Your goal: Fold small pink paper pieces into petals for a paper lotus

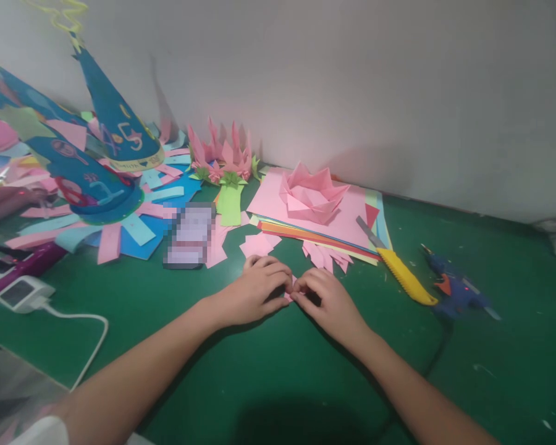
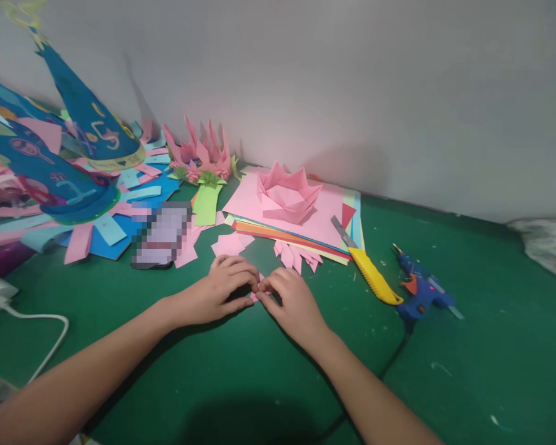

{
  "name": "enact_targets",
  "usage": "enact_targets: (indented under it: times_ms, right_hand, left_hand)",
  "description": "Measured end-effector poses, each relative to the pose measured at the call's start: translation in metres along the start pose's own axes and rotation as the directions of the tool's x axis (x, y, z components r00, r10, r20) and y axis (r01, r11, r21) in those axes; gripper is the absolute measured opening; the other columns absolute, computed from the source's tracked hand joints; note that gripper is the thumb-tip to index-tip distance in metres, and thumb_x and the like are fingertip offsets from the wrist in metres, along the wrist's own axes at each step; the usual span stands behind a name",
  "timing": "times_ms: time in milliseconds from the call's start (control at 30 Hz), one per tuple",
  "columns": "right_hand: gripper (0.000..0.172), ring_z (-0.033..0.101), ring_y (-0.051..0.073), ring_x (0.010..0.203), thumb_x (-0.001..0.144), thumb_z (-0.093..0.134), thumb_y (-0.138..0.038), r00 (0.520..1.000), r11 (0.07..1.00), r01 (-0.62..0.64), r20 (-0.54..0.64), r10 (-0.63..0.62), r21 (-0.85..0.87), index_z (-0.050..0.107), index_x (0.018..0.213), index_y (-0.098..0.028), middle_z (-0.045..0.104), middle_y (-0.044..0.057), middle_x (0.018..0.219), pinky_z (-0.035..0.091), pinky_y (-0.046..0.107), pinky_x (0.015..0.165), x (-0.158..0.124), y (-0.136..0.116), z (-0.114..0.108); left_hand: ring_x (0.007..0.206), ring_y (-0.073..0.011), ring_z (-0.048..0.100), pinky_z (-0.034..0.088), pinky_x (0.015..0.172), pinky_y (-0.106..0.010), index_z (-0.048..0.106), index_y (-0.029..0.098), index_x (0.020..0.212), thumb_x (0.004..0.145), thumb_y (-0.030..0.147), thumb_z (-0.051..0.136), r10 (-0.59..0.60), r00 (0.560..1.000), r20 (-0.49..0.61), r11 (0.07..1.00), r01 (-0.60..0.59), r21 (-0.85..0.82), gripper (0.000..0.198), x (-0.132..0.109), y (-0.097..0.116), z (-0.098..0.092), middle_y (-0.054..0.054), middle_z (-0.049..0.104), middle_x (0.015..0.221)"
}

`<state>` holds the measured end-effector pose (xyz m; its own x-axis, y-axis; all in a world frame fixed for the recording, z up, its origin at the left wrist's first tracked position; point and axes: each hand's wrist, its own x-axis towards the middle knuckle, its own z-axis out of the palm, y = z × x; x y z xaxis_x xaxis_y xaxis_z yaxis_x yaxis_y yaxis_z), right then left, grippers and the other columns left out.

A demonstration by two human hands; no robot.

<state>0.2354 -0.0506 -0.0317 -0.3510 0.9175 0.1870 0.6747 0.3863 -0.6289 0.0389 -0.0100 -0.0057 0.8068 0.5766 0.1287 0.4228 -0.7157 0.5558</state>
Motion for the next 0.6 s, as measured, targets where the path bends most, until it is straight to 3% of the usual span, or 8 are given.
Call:
enact_targets:
  times_ms: [300,500,600]
  right_hand:
    - [0.011,0.052,0.018,0.074,0.085,0.056,-0.023,1.000,0.999,-0.018,-0.014,0.018,-0.040,0.054,0.075,-0.020,0.056,0.002,0.074,0.039,0.032,0.068,0.0010,0.0000,0.0036]
    - [0.010,0.052,0.017,0.073,0.084,0.058,-0.023,0.999,0.999,-0.031,-0.021,0.030,-0.024,0.055,0.075,-0.020,0.056,0.001,0.074,0.039,0.030,0.067,0.0016,-0.0009,0.0028]
    - [0.010,0.052,0.017,0.073,0.084,0.058,-0.022,0.999,0.999,-0.037,-0.014,0.037,-0.012,0.055,0.075,-0.020,0.056,0.001,0.074,0.038,0.030,0.067,0.0019,-0.0008,0.0020]
  left_hand:
    - [0.110,-0.0199,0.046,0.023,0.094,-0.040,0.058,0.019,0.078,0.087,0.029,0.057,0.023,1.000,-0.001,0.999,-0.023,0.033,0.013,0.0019,0.0003,0.0002,-0.002,0.061,0.104]
    - [0.110,-0.0201,0.047,0.025,0.094,-0.040,0.062,0.020,0.076,0.084,0.028,0.061,-0.016,1.000,-0.002,1.000,0.016,0.007,0.011,0.0015,0.0001,0.0005,-0.001,0.062,0.105]
    - [0.109,-0.0197,0.048,0.026,0.095,-0.039,0.066,0.022,0.081,0.086,0.028,0.059,0.041,0.999,0.017,0.999,-0.041,0.000,0.011,-0.0008,-0.0041,-0.0053,-0.002,0.062,0.107]
